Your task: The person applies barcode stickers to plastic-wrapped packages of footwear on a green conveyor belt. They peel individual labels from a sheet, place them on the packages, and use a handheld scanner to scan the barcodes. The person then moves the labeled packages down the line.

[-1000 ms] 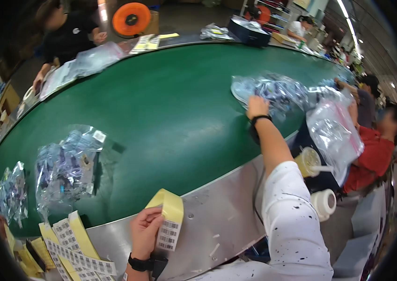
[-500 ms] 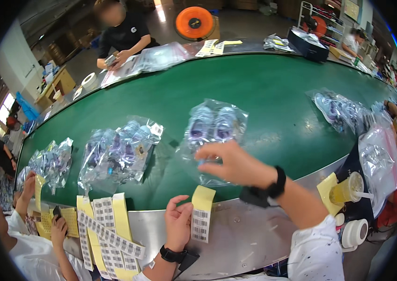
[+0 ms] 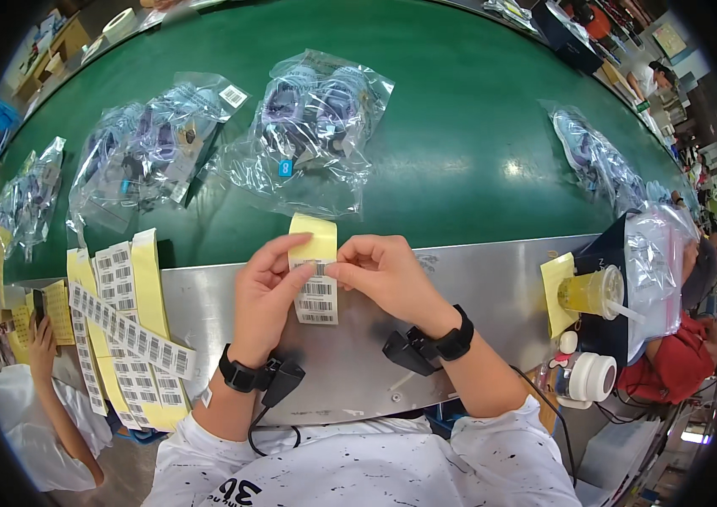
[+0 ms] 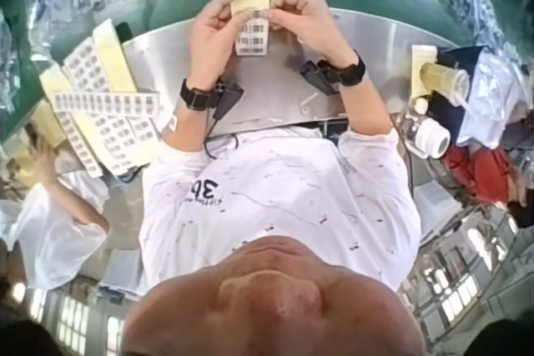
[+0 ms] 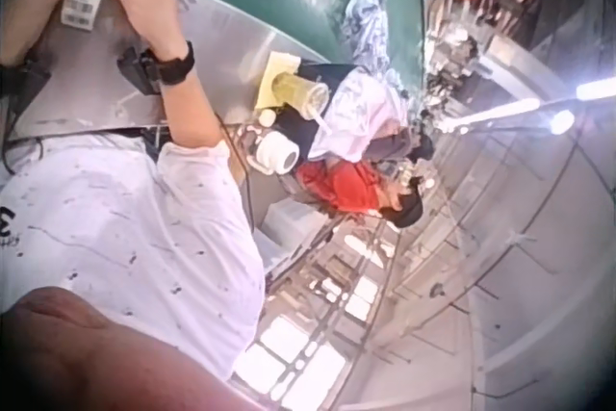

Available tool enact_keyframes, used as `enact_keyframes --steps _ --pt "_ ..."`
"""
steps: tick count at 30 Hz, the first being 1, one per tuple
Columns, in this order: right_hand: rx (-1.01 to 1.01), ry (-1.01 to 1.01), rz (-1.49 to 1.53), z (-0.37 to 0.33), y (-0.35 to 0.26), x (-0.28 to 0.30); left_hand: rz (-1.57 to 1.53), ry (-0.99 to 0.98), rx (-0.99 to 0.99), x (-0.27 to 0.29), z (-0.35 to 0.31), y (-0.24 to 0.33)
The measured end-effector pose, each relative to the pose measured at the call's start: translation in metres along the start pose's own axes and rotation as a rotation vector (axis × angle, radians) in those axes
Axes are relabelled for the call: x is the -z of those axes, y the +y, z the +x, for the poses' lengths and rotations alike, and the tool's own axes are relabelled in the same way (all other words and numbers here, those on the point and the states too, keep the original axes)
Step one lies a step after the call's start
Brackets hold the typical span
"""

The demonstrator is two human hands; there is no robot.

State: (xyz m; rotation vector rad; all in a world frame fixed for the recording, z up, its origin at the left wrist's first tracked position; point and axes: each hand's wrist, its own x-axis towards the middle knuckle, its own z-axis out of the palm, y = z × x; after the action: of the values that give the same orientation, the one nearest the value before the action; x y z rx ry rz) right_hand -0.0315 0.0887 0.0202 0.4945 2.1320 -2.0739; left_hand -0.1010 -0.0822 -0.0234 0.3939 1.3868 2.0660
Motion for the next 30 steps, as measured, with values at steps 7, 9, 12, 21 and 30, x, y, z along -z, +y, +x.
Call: enact_keyframes --steps 7,9,12,21,30 --pt "0.340 0.210 -0.165 0.004 0.015 -0.006 0.105 0.015 0.030 -0.001 0.000 -0.003" --pt "0.493 0.254 -0.477 0.002 0.006 -0.009 0.212 0.032 0.098 0.002 -0.001 -0.008" --pt "0.740 0.296 -0.715 0.003 0.007 -0.006 0.311 0.021 0.147 -0.003 0.002 -0.002" --pt "0.598 0.323 -0.178 0.033 -0.015 0.038 0.233 0.003 0.220 -0.006 0.009 -0.014" --pt "0.176 0.419 0.190 0.246 0.006 0.168 0.256 -0.020 0.137 -0.015 0.007 -0.022"
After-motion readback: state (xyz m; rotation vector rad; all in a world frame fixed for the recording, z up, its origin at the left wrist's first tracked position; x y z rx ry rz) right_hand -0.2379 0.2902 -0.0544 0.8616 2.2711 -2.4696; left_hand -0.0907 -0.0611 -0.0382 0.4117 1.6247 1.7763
